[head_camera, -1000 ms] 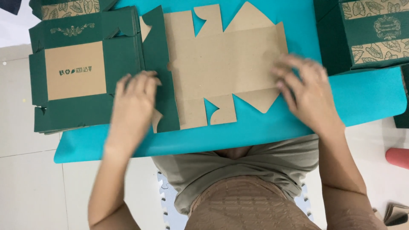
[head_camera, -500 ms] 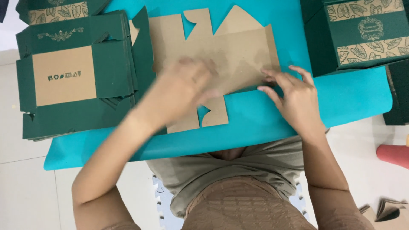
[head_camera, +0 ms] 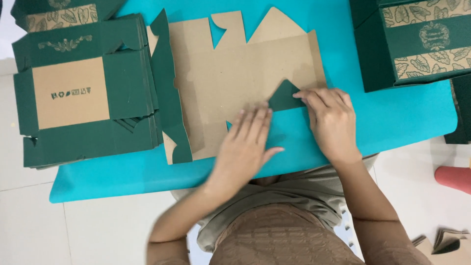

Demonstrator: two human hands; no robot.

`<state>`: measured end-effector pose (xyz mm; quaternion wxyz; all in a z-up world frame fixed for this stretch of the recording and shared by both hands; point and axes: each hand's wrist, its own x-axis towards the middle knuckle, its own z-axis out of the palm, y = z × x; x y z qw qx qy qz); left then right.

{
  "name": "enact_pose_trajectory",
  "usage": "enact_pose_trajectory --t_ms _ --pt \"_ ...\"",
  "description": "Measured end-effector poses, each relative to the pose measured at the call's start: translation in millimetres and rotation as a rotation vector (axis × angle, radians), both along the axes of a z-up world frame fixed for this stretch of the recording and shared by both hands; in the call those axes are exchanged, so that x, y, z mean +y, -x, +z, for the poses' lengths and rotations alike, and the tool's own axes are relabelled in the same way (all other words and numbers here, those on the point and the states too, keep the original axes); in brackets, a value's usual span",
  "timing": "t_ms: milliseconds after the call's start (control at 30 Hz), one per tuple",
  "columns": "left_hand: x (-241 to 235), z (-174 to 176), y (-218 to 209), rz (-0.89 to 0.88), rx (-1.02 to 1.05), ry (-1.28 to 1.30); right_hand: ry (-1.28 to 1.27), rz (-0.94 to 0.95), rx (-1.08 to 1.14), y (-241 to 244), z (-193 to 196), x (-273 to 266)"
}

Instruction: The person assembles a flat cardboard box by folding the sides and tucking the flaps into place. They then place a decorative lid on top of the assembled box and move it to a stack of finished boxes.

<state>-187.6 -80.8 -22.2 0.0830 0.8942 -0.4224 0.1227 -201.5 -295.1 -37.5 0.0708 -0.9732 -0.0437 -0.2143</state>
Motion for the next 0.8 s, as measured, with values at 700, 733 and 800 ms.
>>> enact_pose_trajectory --t_ms 700,733,800 --pt "-71.6 -19.8 31.8 0.324 -0.097 0.035 -0.203 0.076 0.077 29.3 10.5 -26.8" --pt "-72.4 -17.6 31.0 0.325 -0.096 0.036 -0.201 0.076 0.079 28.7 10.9 -26.7" --pt "-71.4 -13.2 30.1 0.361 -0.103 -0.001 -0.273 0.071 0.078 28.4 9.9 -24.0"
